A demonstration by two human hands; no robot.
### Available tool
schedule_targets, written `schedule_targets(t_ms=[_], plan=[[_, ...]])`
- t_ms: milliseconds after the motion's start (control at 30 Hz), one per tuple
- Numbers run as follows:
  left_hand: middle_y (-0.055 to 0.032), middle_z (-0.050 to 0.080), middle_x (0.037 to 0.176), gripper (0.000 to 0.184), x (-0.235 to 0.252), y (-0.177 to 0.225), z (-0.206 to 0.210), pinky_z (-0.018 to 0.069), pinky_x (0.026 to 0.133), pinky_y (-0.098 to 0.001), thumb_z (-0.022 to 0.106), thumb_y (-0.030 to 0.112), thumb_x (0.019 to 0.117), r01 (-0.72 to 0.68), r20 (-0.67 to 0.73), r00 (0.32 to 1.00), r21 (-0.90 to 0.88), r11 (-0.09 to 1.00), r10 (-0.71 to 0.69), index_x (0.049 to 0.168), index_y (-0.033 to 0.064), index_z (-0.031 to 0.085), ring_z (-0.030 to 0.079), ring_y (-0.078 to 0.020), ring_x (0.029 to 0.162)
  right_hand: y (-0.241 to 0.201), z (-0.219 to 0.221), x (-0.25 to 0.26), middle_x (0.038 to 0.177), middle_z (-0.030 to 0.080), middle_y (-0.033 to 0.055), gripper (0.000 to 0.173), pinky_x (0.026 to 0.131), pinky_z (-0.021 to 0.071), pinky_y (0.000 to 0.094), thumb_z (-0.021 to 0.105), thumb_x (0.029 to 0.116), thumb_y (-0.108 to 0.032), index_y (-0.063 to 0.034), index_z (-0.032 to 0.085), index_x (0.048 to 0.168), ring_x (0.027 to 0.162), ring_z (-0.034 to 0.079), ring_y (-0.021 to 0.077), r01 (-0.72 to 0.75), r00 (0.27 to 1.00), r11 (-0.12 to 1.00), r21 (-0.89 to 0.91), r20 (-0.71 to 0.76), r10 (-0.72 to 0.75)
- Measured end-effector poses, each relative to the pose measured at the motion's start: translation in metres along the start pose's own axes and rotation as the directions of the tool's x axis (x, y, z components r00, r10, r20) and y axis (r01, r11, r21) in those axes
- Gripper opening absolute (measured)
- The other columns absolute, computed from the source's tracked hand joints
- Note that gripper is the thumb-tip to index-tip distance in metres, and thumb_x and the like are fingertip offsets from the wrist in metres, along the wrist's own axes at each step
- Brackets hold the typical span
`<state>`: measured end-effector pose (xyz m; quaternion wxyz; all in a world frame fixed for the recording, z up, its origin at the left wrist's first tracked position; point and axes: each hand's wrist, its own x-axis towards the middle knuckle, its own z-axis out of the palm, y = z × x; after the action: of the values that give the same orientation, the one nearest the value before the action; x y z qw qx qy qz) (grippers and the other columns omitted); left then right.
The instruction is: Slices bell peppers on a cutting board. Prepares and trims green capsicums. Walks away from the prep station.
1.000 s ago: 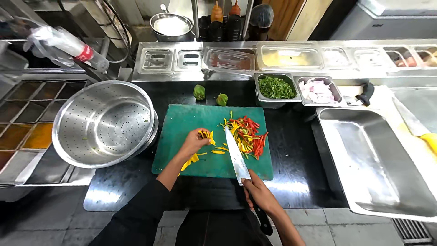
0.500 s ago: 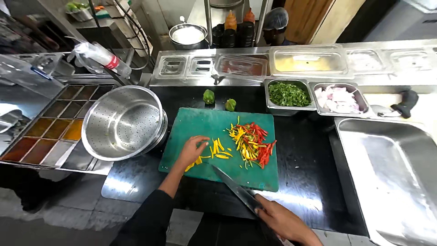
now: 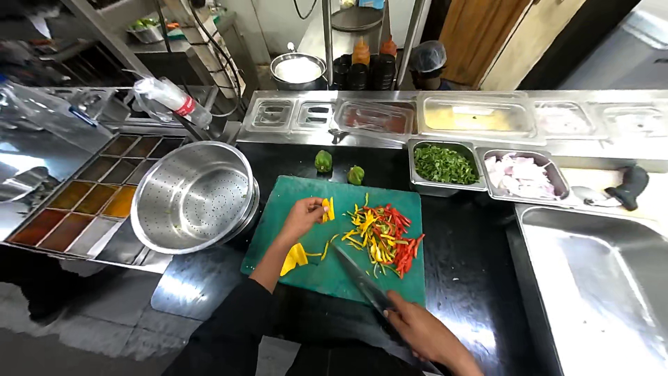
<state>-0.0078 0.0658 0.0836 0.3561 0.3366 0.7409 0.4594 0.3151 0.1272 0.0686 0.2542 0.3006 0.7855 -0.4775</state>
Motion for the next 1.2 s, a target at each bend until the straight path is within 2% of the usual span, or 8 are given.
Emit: schedule_targets(t_ms=[100, 267, 400, 467, 567, 767, 1033, 1200], plan=[[-0.0132, 0.067, 0.097, 0.022, 0.0, 0.019, 0.001, 0.0596, 0.079, -0.0358, 0.056, 0.014, 0.1059, -0.026, 0.008, 1.0, -0.077, 0.997, 0.026, 0.111, -0.0053, 0.065, 0.068, -0.0169, 0.082, -0.013, 0.004, 0.022, 0.085, 0.063, 0.0156, 0.038, 0.062, 0.0553, 0.0489, 0.039, 0.1102, -0.037, -0.0134, 0.047, 0.139, 0.063, 0.064, 0.0299, 0.005, 0.996, 0.999, -0.05, 0.091, 0.0], [-0.008, 0.071, 0.095, 0.015, -0.04, 0.036, 0.016, 0.0611, 0.074, -0.0291, 0.064, 0.004, 0.0981, -0.244, 0.017, 0.968, -0.149, 0.958, 0.249, 0.111, -0.0026, 0.066, 0.07, -0.0126, 0.078, -0.023, -0.013, 0.023, 0.088, 0.063, 0.0146, 0.042, 0.061, 0.057, 0.0446, 0.038, 0.1111, -0.034, -0.0111, 0.04, 0.147, 0.061, 0.065, 0.0254, -0.132, 0.986, 0.987, 0.088, -0.091, 0.14], [-0.0063, 0.073, 0.113, 0.016, -0.079, -0.033, 0.055, 0.0576, 0.096, -0.0368, 0.067, 0.015, 0.0964, -0.568, -0.03, 0.744, 0.499, 0.655, 0.668, 0.107, 0.0075, 0.077, 0.069, -0.0181, 0.109, -0.013, -0.018, 0.011, 0.082, 0.061, 0.0098, 0.045, 0.055, 0.0568, 0.0391, 0.037, 0.1114, -0.036, -0.0143, 0.037, 0.151, 0.056, 0.062, 0.0202, -0.149, 0.971, 0.971, 0.188, -0.156, 0.179], [-0.0068, 0.07, 0.124, 0.024, -0.098, -0.085, 0.07, 0.0513, 0.107, -0.0442, 0.065, 0.028, 0.0996, -0.553, 0.106, 0.765, 0.615, 0.563, 0.636, 0.111, 0.0113, 0.077, 0.063, -0.0245, 0.124, -0.006, -0.013, 0.004, 0.077, 0.059, 0.0085, 0.041, 0.053, 0.0566, 0.039, 0.038, 0.1112, -0.036, -0.0131, 0.042, 0.144, 0.054, 0.062, 0.0203, -0.145, 0.969, 0.968, 0.207, -0.167, 0.181], [-0.0058, 0.066, 0.135, 0.037, -0.125, -0.122, 0.076, 0.0454, 0.113, -0.0448, 0.06, 0.038, 0.1023, -0.506, 0.085, 0.816, 0.584, 0.634, 0.572, 0.126, 0.0118, 0.072, 0.056, -0.0235, 0.134, 0.005, 0.0, -0.007, 0.074, 0.059, 0.008, 0.036, 0.055, 0.0552, 0.0409, 0.04, 0.1103, -0.037, -0.0125, 0.048, 0.134, 0.055, 0.062, 0.0217, -0.119, 0.975, 0.983, 0.137, -0.169, 0.142], [-0.0047, 0.071, 0.119, 0.027, -0.125, -0.119, 0.092, 0.052, 0.103, -0.037, 0.061, 0.029, 0.1023, -0.503, -0.033, 0.778, 0.567, 0.653, 0.628, 0.116, 0.0099, 0.075, 0.065, -0.0198, 0.116, 0.019, 0.021, -0.018, 0.082, 0.063, 0.0134, 0.034, 0.067, 0.0539, 0.0507, 0.04, 0.1092, -0.034, -0.0091, 0.053, 0.127, 0.071, 0.066, 0.0307, -0.068, 0.993, 0.996, -0.063, -0.097, 0.062], [-0.0065, 0.07, 0.12, 0.025, -0.123, -0.114, 0.105, 0.0507, 0.103, -0.0445, 0.061, 0.03, 0.1014, -0.422, -0.079, 0.809, 0.611, 0.67, 0.582, 0.108, 0.0101, 0.075, 0.064, -0.0247, 0.118, -0.001, 0.024, -0.024, 0.09, 0.068, 0.0167, 0.036, 0.077, 0.0538, 0.0557, 0.038, 0.1104, -0.034, -0.0087, 0.053, 0.132, 0.087, 0.069, 0.0377, -0.165, 0.976, 0.962, -0.216, -0.177, 0.128], [-0.0082, 0.069, 0.122, 0.023, -0.115, -0.109, 0.101, 0.0492, 0.107, -0.042, 0.062, 0.021, 0.0999, -0.498, 0.044, 0.804, 0.593, 0.632, 0.593, 0.115, 0.0075, 0.073, 0.062, -0.0269, 0.123, -0.027, 0.038, -0.026, 0.105, 0.071, 0.0187, 0.039, 0.084, 0.0549, 0.0555, 0.033, 0.1113, -0.033, -0.0117, 0.049, 0.14, 0.101, 0.071, 0.0395, -0.319, 0.943, 0.894, -0.315, -0.203, 0.265]])
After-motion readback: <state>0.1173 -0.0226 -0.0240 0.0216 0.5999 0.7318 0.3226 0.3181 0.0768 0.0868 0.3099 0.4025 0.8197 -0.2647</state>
